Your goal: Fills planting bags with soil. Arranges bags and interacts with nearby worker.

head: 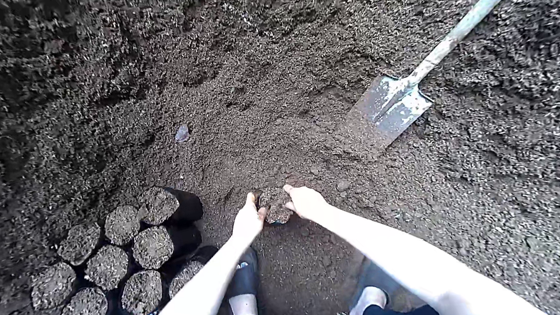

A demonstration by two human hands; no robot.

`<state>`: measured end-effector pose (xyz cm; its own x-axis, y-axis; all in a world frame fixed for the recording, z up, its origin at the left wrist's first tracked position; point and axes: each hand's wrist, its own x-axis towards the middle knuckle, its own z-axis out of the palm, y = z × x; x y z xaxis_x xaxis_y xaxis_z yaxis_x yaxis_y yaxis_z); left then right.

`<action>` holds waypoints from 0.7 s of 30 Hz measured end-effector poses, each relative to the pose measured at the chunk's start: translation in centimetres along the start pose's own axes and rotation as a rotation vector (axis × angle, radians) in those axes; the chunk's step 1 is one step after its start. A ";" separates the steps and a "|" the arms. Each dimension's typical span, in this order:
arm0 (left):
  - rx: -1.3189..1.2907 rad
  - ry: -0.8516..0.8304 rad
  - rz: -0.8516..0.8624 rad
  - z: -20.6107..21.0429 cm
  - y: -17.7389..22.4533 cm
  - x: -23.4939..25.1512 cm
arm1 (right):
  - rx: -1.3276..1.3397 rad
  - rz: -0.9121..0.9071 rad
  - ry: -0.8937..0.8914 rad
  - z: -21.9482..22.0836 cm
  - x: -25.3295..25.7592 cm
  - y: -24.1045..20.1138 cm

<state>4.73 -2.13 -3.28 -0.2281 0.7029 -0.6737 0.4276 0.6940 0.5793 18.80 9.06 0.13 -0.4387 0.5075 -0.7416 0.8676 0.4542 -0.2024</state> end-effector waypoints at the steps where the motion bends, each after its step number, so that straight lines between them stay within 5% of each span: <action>1: 0.043 0.034 0.030 -0.1 -0.2 -0.6 | 0.019 -0.052 -0.030 -0.5 0.2 0.8; 6: 0.096 0.183 0.419 0.6 -2.5 0.1 | 0.401 -0.266 -0.219 -3.8 1.6 5.3; 13: 0.276 0.362 1.130 3.3 -0.9 3.3 | 0.239 -0.339 0.205 -7.7 12.1 4.2; 17: 0.458 0.422 1.201 2.5 -2.9 2.9 | 0.191 -0.272 0.473 -11.0 18.4 2.7; 21: 0.439 0.429 1.161 2.1 -3.0 2.6 | -0.094 -0.079 0.529 -8.0 22.3 4.5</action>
<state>4.72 -2.72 -7.76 0.2401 0.9021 0.3585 0.7903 -0.3961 0.4675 11.06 28.31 -12.24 -0.5806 0.7577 -0.2980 0.8132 0.5570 -0.1683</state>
